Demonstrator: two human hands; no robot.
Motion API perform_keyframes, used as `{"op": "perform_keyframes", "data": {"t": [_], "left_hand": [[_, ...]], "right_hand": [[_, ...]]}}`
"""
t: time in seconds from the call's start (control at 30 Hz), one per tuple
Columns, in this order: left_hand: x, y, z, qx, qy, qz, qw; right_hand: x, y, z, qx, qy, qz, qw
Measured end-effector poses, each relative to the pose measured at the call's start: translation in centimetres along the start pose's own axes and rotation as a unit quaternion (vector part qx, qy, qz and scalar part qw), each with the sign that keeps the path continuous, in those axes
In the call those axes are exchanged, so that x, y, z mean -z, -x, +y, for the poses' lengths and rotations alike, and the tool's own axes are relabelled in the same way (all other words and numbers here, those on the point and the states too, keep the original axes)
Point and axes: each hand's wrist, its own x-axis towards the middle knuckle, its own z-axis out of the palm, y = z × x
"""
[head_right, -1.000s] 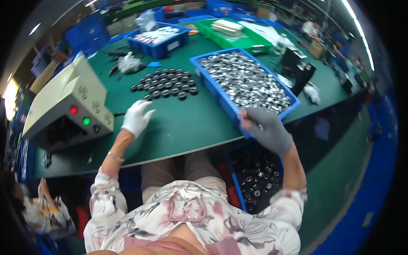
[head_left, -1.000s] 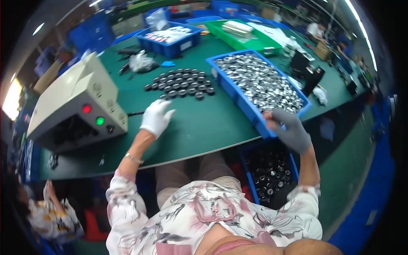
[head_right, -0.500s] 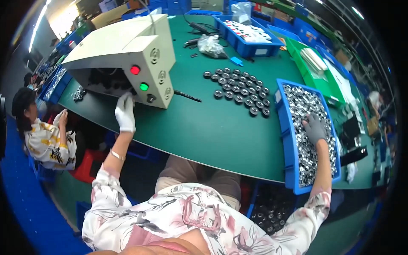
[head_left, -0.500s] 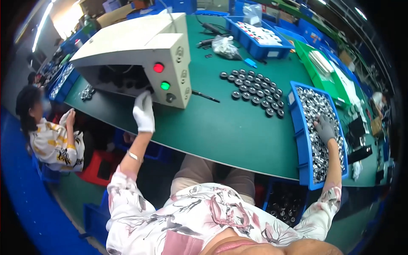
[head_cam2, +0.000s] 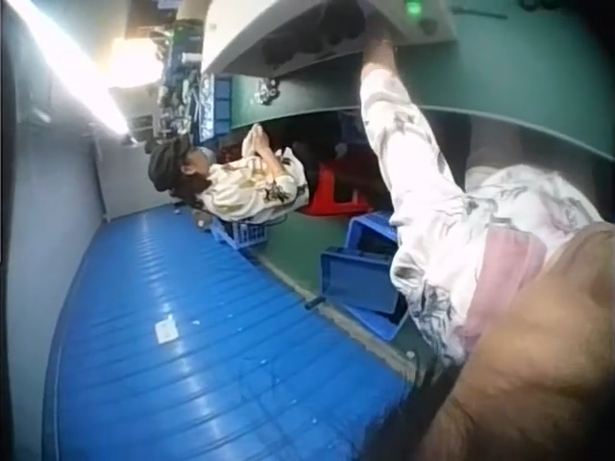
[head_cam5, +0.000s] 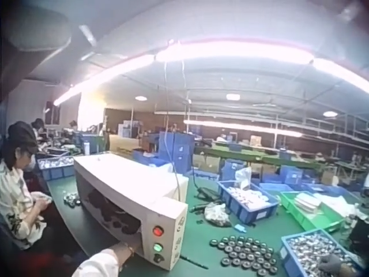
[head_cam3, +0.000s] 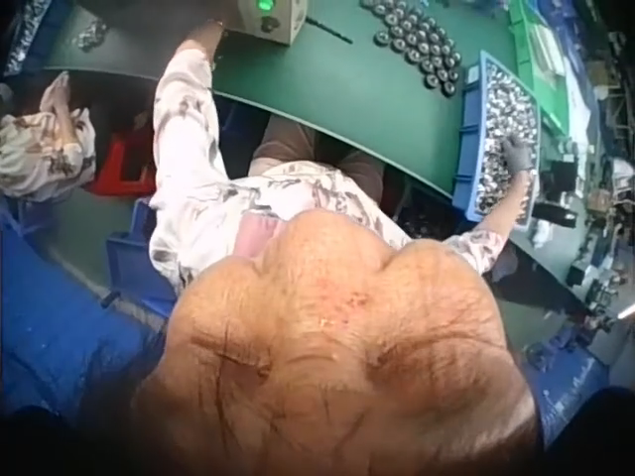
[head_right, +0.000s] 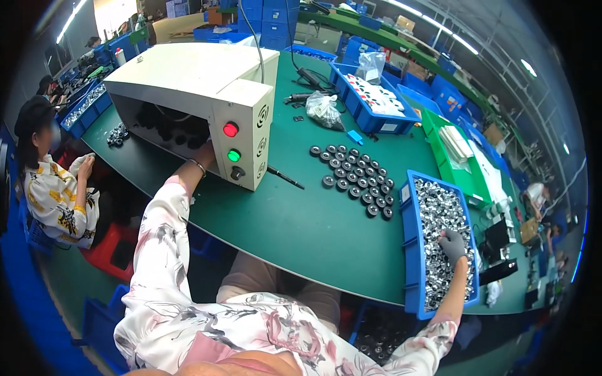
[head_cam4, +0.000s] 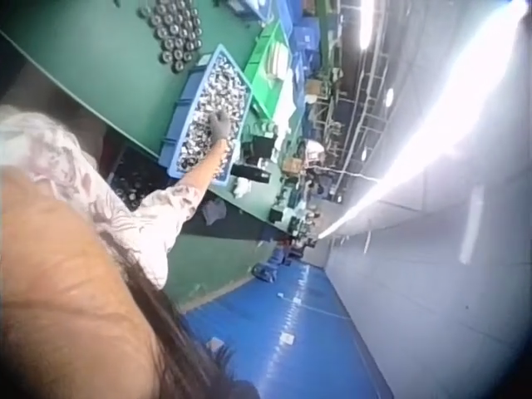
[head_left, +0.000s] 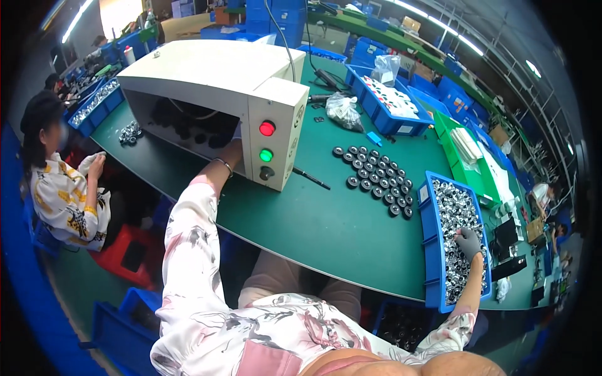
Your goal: Assembling small mechanical components and using an assembly machine to process them.
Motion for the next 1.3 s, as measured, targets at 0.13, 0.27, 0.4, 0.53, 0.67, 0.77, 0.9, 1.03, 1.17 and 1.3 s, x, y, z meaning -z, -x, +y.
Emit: {"op": "perform_keyframes", "data": {"t": [0.13, 0.27, 0.4, 0.53, 0.67, 0.77, 0.9, 1.03, 1.17, 1.3], "left_hand": [[0.2, 0.3, -0.1, -0.005, 0.002, -0.01, 1.0], [0.2, 0.1, 0.2, -0.007, 0.005, -0.012, 1.0], [0.5, 0.1, 1.0, -0.014, 0.02, -0.002, 1.0], [2.7, 1.2, 2.9, -0.018, 0.056, 0.063, 0.996], [6.4, 6.6, 6.7, 0.088, 0.08, 0.136, 0.984], [9.0, 12.1, 10.9, 0.193, 0.171, 0.158, 0.953], [10.2, 17.2, 17.0, 0.218, 0.467, 0.125, 0.848], [9.1, 18.8, 21.3, 0.257, 0.699, 0.083, 0.662], [7.2, 18.8, 23.5, 0.247, 0.767, 0.042, 0.59], [5.4, 18.2, 25.0, 0.263, 0.821, 0.01, 0.508]], "right_hand": [[0.3, -0.1, 0.0, -0.028, 0.056, 0.005, 0.998], [0.5, 0.7, -1.3, 0.024, -0.04, 0.012, 0.999], [0.7, 1.5, -2.2, 0.007, -0.05, 0.02, 0.999], [0.8, 1.6, -2.4, 0.019, -0.027, 0.02, 0.999], [0.4, 1.6, -2.4, 0.049, -0.057, 0.017, 0.997], [0.3, 1.5, -2.2, 0.051, -0.055, 0.02, 0.997], [0.1, 1.1, -1.8, 0.032, -0.059, 0.008, 0.998], [-0.1, 0.9, -1.3, 0.027, -0.048, 0.002, 0.998], [-0.2, 1.1, -1.1, 0.017, -0.043, 0.015, 0.999], [-0.2, 1.3, -1.6, 0.032, -0.045, 0.029, 0.998]]}}
